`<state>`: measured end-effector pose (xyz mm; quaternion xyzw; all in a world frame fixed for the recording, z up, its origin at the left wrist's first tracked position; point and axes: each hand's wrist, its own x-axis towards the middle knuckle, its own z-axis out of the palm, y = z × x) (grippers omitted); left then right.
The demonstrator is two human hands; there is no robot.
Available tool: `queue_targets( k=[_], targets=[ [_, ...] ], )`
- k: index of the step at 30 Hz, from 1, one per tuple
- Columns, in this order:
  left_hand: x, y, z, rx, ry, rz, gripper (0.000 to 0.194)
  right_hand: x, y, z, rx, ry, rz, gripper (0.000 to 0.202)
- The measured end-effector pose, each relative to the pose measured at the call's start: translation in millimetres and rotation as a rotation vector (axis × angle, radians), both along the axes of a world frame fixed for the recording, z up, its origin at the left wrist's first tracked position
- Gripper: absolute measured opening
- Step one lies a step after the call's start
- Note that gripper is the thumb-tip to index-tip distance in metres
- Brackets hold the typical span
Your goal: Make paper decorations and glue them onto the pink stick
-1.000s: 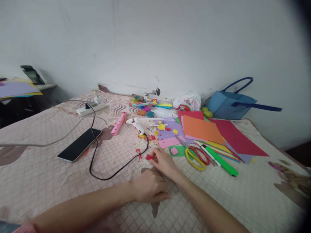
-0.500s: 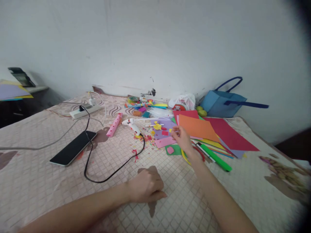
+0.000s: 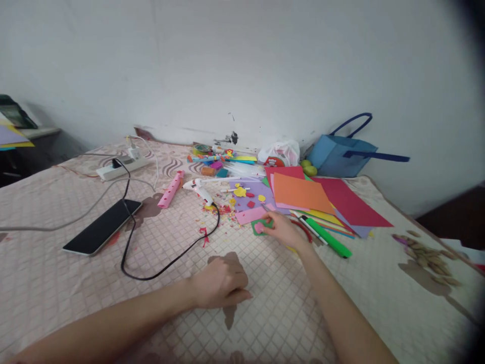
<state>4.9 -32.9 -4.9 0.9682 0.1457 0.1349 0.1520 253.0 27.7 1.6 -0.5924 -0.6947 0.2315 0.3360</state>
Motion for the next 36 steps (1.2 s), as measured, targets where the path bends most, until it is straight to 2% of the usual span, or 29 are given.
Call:
queue_targets(
  k=[6,14,18,21,27,36],
  targets=[
    [-0.5,0.6,0.1,-0.044,-0.023,0.002,0.029,-3.3,0.2,-7.8,-0.04,0.066,0.024,0.012],
    [-1.5,4.8,-1.6,-0.26,-0.092,0.051,0.029,-11.7,0.1,-5.9,-0.163,0.345,0.048,0.023],
    [-1.5,5.5,0.6,-0.3,-0.077,0.071,0.029,-15.5,0.5,-6.3,-0.177,0.408,0.042,0.023],
    [-1.6,4.7,0.3,-0.304,-0.076,0.082,0.029,-14.6,2.8,-10.2,-0.132,0.411,-0.021,0.024],
    [-1.7,4.1,-1.6,-0.307,-0.089,0.074,0.029,1.8,8.8,-13.1,0.032,0.309,-0.203,0.03],
    [-2.8,5.2,2.4,-0.236,-0.062,0.074,0.028,42.2,12.3,-11.8,0.112,-0.116,-0.218,0.017]
  ],
)
